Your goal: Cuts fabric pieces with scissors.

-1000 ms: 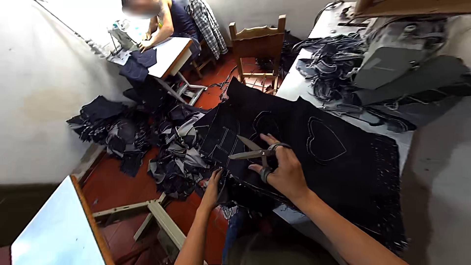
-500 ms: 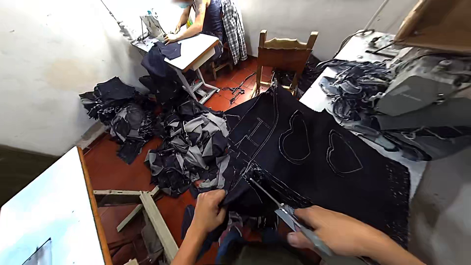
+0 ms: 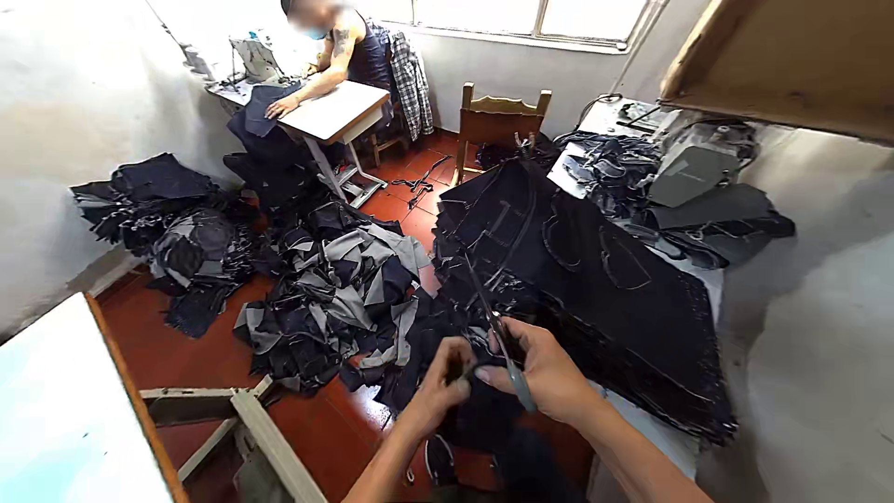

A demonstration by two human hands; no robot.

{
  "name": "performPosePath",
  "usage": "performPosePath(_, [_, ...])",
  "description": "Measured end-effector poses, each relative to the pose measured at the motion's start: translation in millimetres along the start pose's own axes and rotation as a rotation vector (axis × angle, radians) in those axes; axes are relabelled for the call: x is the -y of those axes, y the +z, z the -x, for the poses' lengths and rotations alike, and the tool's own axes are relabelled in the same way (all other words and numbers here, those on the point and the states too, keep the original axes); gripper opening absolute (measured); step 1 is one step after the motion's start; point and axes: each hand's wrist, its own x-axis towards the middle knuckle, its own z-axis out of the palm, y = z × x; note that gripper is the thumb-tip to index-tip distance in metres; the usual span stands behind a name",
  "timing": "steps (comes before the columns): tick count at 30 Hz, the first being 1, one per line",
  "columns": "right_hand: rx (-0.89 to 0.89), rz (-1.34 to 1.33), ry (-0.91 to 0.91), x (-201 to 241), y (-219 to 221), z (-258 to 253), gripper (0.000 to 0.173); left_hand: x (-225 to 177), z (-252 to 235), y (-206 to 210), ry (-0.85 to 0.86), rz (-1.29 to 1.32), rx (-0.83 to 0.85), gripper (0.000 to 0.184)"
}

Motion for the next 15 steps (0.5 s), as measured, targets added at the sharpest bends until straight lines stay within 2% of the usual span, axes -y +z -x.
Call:
performPosePath(2, [0.057,-0.058,-0.076,7.7,0.3,16.8,0.036,13.0,4.8,-3.9,-0.029,-0.036,0.152,0.059])
performPosePath(4, [0.045,0.0,-0.184,15.6,-25.5,28.1,0.038,6.3,3.5,-6.3,0.05,-0.207,0.281,0.058])
performPosePath(5, [0.0,0.065,-0.227,19.3,-43.1,31.6,0.038,-3.6,2.0,-7.0,0.088,-0.299,0.304,0.054])
performPosePath(7, [-0.199,0.254,-0.306,21.7,-77.6,38.0,0.038,-32.8,-6.1,-7.8,0.179,-0.408,0.251,0.045])
performPosePath(9, [-0.395,0.395,-0.345,22.6,-108.7,46.9,0.048,-79.1,-22.9,-12.1,0.347,-0.293,0.163,0.039])
performPosePath(11, [-0.389,0.274,-0.338,11.0,-122.8,66.1,0.061,-146.3,-35.1,-19.0,0.48,-0.128,0.096,0.032])
performPosePath(13, [-0.307,0.043,-0.309,-19.0,-101.6,88.6,0.07,-214.5,-40.7,-25.6,0.531,-0.014,0.008,0.021])
performPosePath(15, [-0.292,-0.042,-0.202,-46.7,-52.9,104.2,0.078,-269.9,-43.0,-31.8,0.565,0.049,-0.058,0.014])
